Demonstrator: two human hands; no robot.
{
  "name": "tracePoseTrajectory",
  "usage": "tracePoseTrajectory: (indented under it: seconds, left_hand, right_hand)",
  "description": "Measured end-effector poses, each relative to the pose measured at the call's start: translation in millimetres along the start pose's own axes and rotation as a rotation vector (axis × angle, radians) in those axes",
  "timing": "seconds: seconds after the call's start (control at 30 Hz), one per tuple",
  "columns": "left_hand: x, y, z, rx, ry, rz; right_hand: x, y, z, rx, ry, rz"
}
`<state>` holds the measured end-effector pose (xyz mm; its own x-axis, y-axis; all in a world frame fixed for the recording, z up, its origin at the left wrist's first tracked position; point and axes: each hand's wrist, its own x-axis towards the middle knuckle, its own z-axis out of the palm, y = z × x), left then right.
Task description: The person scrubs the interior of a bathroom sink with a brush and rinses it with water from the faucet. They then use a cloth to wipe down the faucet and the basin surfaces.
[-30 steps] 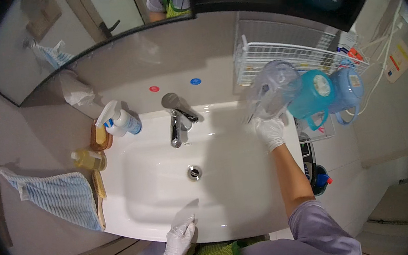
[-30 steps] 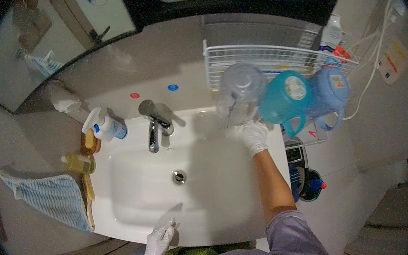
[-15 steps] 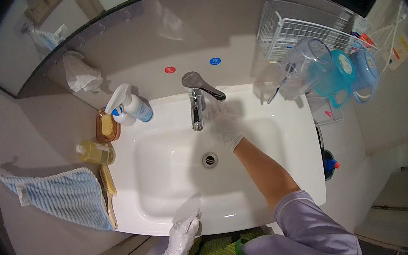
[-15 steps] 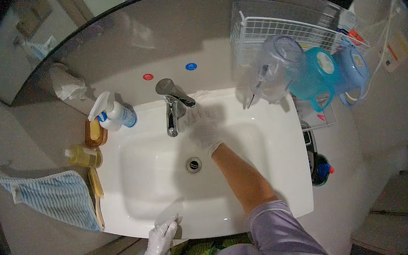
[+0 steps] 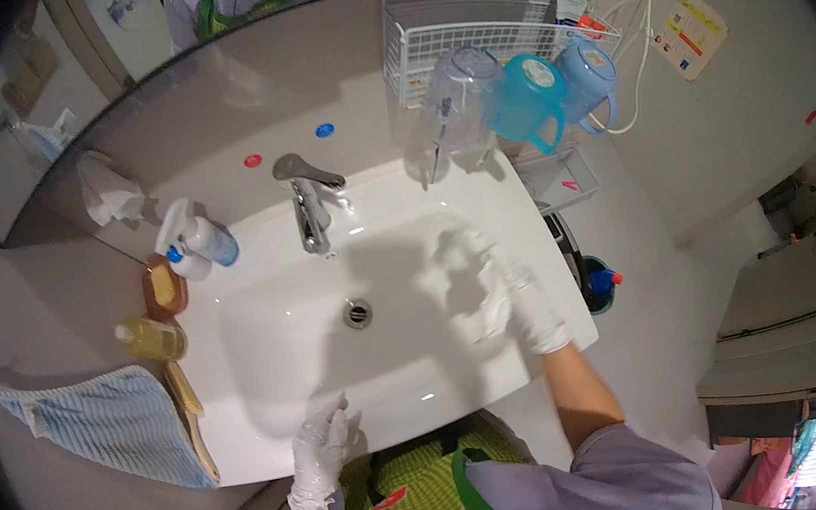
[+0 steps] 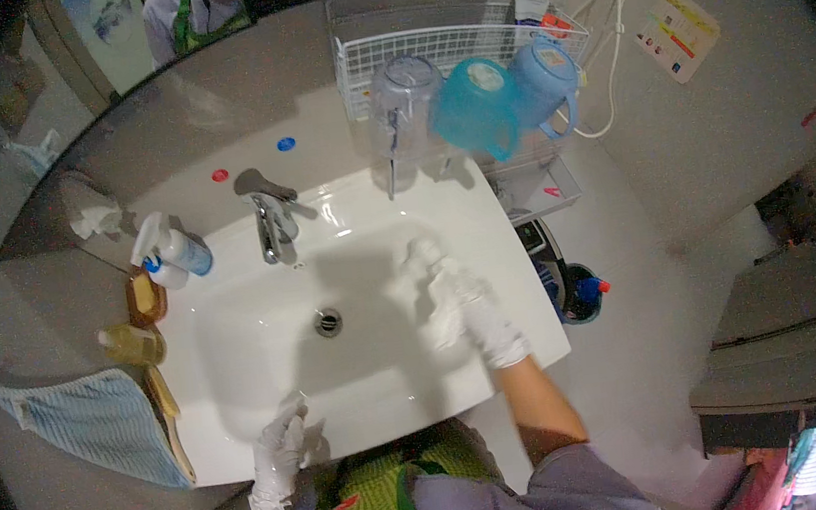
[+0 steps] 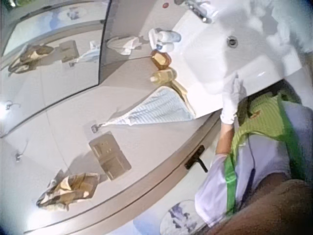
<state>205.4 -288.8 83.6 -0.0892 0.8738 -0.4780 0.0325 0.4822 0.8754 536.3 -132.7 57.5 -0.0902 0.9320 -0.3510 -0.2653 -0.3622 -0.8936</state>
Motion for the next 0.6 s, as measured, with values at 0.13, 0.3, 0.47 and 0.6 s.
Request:
tracePoseTrajectory:
  seconds: [0.13, 0.3, 0.47, 0.6]
  left_hand:
    - [3, -9, 15, 0.257, 0.065, 0.13]
    - [7, -23, 43, 0.254, 0.073, 0.1]
    - [5, -25, 57, 0.211, 0.104, 0.093]
    - [-5, -30, 49, 0.108, 0.248, 0.104]
  right_hand:
    - [33, -62, -76, -1.049, -0.08, -0.58]
    - [112, -41, -123, -1.783, -0.376, -0.524]
    - [58, -11, -157, -2.072, -0.657, -0.679]
    - [-31, 8, -161, -0.993, -0.639, -0.198]
